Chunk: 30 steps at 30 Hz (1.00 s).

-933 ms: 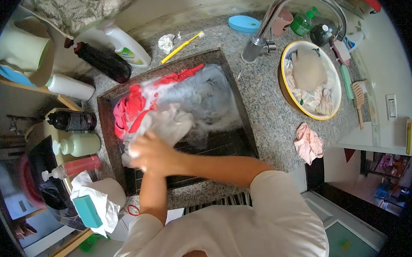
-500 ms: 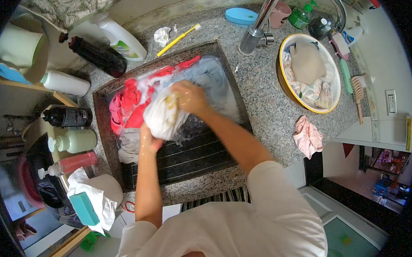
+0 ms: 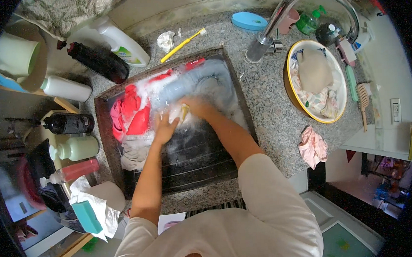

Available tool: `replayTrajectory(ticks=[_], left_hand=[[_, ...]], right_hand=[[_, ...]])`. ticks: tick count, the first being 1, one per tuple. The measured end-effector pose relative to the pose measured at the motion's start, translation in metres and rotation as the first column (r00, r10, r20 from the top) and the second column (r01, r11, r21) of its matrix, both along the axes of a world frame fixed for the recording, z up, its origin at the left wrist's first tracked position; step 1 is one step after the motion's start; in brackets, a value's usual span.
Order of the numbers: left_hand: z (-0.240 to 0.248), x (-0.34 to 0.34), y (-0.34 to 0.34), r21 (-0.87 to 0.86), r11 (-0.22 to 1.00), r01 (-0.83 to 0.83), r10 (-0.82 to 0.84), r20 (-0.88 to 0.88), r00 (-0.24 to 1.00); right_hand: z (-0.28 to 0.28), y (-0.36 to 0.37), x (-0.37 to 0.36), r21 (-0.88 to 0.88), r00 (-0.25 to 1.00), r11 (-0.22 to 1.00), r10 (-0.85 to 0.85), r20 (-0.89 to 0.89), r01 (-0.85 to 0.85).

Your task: The person washes several items of clothing by hand in a sink, repeatedly scrubbing them with soap and rinsing them in the water.

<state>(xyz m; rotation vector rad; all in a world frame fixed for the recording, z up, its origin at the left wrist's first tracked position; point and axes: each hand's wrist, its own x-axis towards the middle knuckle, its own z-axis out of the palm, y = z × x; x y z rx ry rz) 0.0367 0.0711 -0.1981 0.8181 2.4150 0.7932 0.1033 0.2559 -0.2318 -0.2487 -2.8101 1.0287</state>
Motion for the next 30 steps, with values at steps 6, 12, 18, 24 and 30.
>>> replayTrajectory(ticks=[6,12,18,24,30], left_hand=[[0.088,0.004,-0.006,0.014,0.751,-0.66,0.069,0.993,0.099],[0.041,-0.015,-0.024,0.272,0.544,-0.794,-0.476,0.879,-0.025],[0.07,0.017,-0.019,0.537,0.434,-0.723,-0.35,0.84,0.414],[0.081,0.025,-0.011,0.147,0.505,-0.85,-0.215,0.976,0.041],[0.031,0.018,-0.027,0.179,0.879,-0.441,0.375,0.309,0.874]], right_hand=[[0.106,-0.038,-0.006,0.258,0.965,0.954,0.202,-0.165,-0.155],[0.188,-0.155,0.019,0.274,0.665,0.831,0.552,-0.503,-0.484],[0.142,-0.095,-0.003,0.093,0.656,0.985,0.168,-0.736,-0.147],[0.093,-0.011,0.019,0.043,0.926,0.992,-0.093,-0.366,0.116],[0.072,-0.027,0.039,0.39,0.956,0.921,0.096,-0.277,0.02]])
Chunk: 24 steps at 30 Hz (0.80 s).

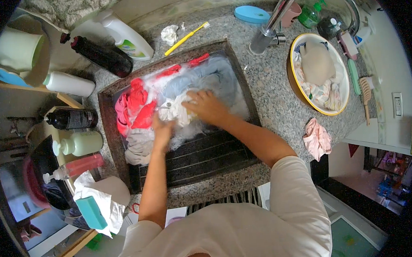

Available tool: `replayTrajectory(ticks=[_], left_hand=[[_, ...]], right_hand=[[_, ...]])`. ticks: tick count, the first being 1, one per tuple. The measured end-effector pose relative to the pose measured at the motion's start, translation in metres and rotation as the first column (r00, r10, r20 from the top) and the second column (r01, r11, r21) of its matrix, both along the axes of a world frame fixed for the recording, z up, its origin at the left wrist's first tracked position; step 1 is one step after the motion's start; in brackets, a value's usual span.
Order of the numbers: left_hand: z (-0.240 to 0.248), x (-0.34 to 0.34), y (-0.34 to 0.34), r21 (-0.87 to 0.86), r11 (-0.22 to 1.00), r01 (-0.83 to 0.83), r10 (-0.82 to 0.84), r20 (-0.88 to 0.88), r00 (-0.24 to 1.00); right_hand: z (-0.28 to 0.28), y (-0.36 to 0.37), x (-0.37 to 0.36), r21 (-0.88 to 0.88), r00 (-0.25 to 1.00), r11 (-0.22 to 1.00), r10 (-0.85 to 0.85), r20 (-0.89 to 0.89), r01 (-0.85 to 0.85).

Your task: The person washes several items of clothing by hand in a sink, repeatedly scrubbing them with soap and rinsing them in the water.

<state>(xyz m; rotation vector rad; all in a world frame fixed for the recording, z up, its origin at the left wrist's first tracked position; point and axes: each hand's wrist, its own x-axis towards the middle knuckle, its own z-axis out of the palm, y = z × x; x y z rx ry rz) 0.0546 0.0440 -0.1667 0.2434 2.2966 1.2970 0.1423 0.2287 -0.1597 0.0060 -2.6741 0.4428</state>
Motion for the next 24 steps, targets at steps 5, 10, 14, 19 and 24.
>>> replayTrajectory(ticks=[5,10,14,19,24], left_hand=[[-0.012,0.01,0.04,-0.409,0.863,0.297,-0.421,-0.254,0.871],[-0.024,-0.033,0.019,0.209,0.977,-0.035,-0.075,0.497,0.865],[0.039,-0.015,0.013,0.506,0.753,-0.42,-0.326,0.842,0.43],[0.04,-0.011,0.007,0.623,0.55,-0.556,-0.502,0.779,0.376],[0.012,-0.012,-0.008,0.402,0.853,0.334,-0.316,-0.112,0.942]], right_hand=[[-0.07,0.009,-0.019,-0.002,0.995,0.995,-0.096,-0.007,0.096],[-0.056,-0.005,-0.064,-0.064,0.902,0.99,-0.089,0.423,0.128],[0.053,-0.048,-0.038,-0.105,0.985,0.981,0.169,0.04,-0.164],[0.127,-0.137,-0.006,-0.059,0.858,0.866,0.479,-0.183,-0.496],[0.075,-0.097,-0.032,-0.173,0.898,0.956,0.147,-0.414,-0.236]])
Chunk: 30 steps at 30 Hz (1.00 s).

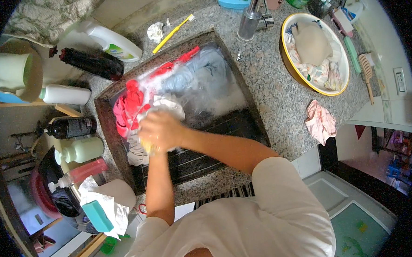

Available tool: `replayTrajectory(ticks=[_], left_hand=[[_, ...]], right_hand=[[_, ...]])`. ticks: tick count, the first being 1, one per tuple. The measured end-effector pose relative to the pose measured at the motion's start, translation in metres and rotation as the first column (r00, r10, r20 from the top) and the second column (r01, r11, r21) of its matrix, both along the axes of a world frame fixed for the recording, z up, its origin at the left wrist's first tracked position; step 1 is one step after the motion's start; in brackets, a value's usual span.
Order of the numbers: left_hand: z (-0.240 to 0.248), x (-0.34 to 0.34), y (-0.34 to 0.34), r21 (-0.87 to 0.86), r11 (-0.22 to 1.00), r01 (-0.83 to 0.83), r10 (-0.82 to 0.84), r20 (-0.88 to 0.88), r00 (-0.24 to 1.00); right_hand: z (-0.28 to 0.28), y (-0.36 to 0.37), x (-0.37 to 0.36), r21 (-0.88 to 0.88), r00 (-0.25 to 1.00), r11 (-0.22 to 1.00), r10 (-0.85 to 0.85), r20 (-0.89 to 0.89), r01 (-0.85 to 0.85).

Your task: The person washes several items of clothing by hand in a sink, repeatedly scrubbing them with soap and rinsing them in the water.

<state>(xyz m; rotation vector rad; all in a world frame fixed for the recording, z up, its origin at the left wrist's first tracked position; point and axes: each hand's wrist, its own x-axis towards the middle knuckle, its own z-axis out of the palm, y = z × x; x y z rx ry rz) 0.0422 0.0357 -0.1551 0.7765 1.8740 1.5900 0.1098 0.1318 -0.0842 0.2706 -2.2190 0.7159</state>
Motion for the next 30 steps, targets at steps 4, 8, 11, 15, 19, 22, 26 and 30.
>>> replayTrajectory(ticks=[4,8,11,15,19,22,26,30], left_hand=[[0.021,0.01,0.022,0.156,0.987,-0.031,-0.02,0.313,0.949],[0.043,0.02,0.027,-0.007,0.943,-0.332,0.202,0.805,0.558],[-0.008,0.009,0.01,-0.119,0.899,-0.42,0.408,0.573,0.711],[-0.027,0.025,0.022,-0.44,0.787,-0.433,0.183,-0.502,0.845],[-0.03,0.014,0.034,-0.609,0.756,-0.239,-0.025,-0.392,0.92],[-0.012,-0.003,0.034,-0.59,0.8,-0.112,0.081,-0.079,0.994],[0.053,0.009,0.047,-0.234,0.931,-0.28,0.342,0.826,0.448],[0.002,-0.021,0.014,0.304,0.933,-0.193,-0.274,0.947,0.165]], right_hand=[[-0.025,0.049,-0.007,-0.111,0.977,0.98,-0.149,0.154,0.167],[-0.045,0.101,0.011,-0.123,0.901,0.949,-0.228,0.369,0.291],[-0.042,0.101,0.019,0.189,0.877,0.932,-0.358,0.321,0.311],[-0.057,0.097,0.038,0.324,0.918,0.935,-0.248,0.31,0.143],[-0.126,0.108,0.015,0.096,0.92,0.989,-0.14,0.366,0.112],[-0.126,0.1,-0.008,0.148,0.682,0.941,-0.325,0.656,0.306],[-0.05,0.071,-0.003,0.009,0.861,0.99,-0.127,0.493,0.141],[0.028,-0.018,0.019,-0.035,0.964,0.993,0.12,0.238,-0.115]])
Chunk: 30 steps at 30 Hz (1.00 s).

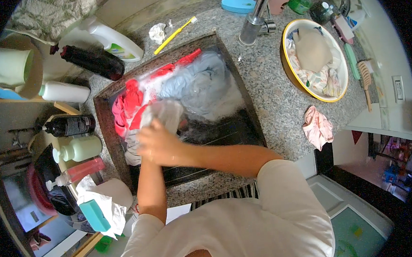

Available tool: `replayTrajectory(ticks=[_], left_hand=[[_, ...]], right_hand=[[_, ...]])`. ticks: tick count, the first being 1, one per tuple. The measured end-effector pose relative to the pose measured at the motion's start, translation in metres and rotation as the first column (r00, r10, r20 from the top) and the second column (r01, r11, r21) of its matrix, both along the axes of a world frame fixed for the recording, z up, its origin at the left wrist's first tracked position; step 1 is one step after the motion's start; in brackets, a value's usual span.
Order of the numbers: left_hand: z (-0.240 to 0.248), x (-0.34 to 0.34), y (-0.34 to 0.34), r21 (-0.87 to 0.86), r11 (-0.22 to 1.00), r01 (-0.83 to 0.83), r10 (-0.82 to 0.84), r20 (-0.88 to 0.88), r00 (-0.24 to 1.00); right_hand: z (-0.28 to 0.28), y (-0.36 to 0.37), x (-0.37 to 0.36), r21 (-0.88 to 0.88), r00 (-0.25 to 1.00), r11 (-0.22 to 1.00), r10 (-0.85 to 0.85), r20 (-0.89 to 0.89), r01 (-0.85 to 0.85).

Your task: The person washes several items of clothing by hand in a sink, repeatedly scrubbing them with soap and rinsing them in the water.

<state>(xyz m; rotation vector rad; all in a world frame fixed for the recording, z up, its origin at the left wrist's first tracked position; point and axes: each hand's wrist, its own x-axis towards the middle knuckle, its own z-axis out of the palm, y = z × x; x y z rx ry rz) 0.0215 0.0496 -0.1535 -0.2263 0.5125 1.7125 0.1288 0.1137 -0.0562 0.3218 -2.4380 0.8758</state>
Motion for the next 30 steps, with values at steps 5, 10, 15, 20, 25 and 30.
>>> replayTrajectory(ticks=[5,10,15,20,25,30], left_hand=[[-0.009,0.007,0.002,-0.02,0.988,-0.155,0.15,-0.165,0.975],[0.029,0.028,0.021,-0.327,0.902,-0.282,0.134,-0.408,0.903],[0.046,0.025,0.01,-0.43,0.849,-0.307,0.025,-0.548,0.836],[-0.009,0.016,-0.005,-0.538,0.726,-0.428,-0.625,-0.776,-0.086],[-0.04,0.019,0.007,-0.692,0.632,-0.349,-0.764,-0.632,-0.131],[0.007,0.007,0.011,-0.616,0.776,-0.135,-0.281,-0.529,0.801]], right_hand=[[-0.025,0.004,-0.012,-0.071,0.987,0.996,-0.072,-0.144,0.062],[-0.081,0.082,-0.02,-0.233,0.92,0.902,-0.387,-0.058,0.364],[-0.095,0.131,-0.002,0.121,0.854,0.879,-0.477,0.206,0.462],[-0.086,0.111,0.014,0.388,0.946,0.871,-0.325,-0.005,0.301],[-0.163,0.123,-0.018,0.21,0.948,0.961,-0.226,0.225,0.18],[-0.118,0.133,-0.059,0.194,0.487,0.931,-0.33,0.809,0.308]])
